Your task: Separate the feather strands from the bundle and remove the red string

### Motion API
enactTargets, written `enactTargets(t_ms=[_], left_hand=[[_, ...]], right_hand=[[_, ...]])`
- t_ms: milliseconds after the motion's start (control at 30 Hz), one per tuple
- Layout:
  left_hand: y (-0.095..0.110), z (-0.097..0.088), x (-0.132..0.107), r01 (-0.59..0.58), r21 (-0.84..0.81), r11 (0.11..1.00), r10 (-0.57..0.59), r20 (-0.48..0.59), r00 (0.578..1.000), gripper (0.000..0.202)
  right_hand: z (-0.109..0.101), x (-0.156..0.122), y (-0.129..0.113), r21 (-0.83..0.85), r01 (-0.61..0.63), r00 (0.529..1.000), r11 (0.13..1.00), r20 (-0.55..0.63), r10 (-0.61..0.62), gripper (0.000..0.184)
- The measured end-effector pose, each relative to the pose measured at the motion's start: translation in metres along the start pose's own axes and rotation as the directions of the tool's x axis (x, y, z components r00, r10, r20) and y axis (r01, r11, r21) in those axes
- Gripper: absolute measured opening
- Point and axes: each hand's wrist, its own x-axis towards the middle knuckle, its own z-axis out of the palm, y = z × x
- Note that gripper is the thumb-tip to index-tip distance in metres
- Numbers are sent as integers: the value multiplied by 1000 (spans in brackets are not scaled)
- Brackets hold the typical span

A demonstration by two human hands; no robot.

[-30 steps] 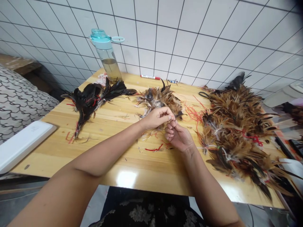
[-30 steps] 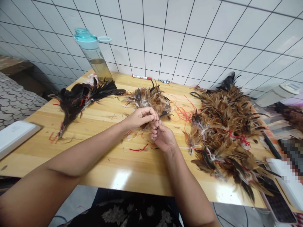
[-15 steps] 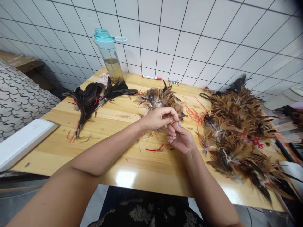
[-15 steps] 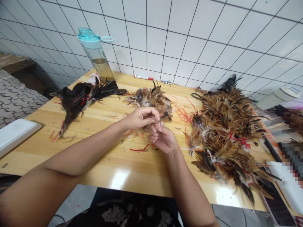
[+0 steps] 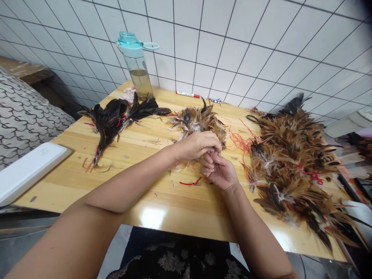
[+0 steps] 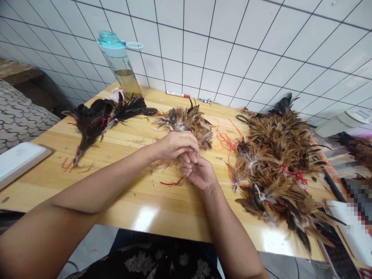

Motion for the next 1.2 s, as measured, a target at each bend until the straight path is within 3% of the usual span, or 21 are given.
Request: enactTargets(t_ms=[233,733,900,1067,1200], left_hand=[[1,-1,0,44,-7,999,-44,-6,999,16],[10,7,-3,309,-10,951,-309,-85,947,10],[10,8,-3,395,-186,900,-415,-79,907,16],[7,7,-2,508,-442,739,-548,45,836,13],[1,6,-3,508,-590,627,-575,88,813,12]], right_hand=[[-2,1,2,60,-6,998,998,64,2,28],[-7,7,4,38,83,995,996,-66,-81,35],[-6,7,4,37,85,996,996,-31,-84,33],[-3,6,4,29,81,996,996,-25,-80,35],[0,4,4,68,74,997,995,-10,-74,35]])
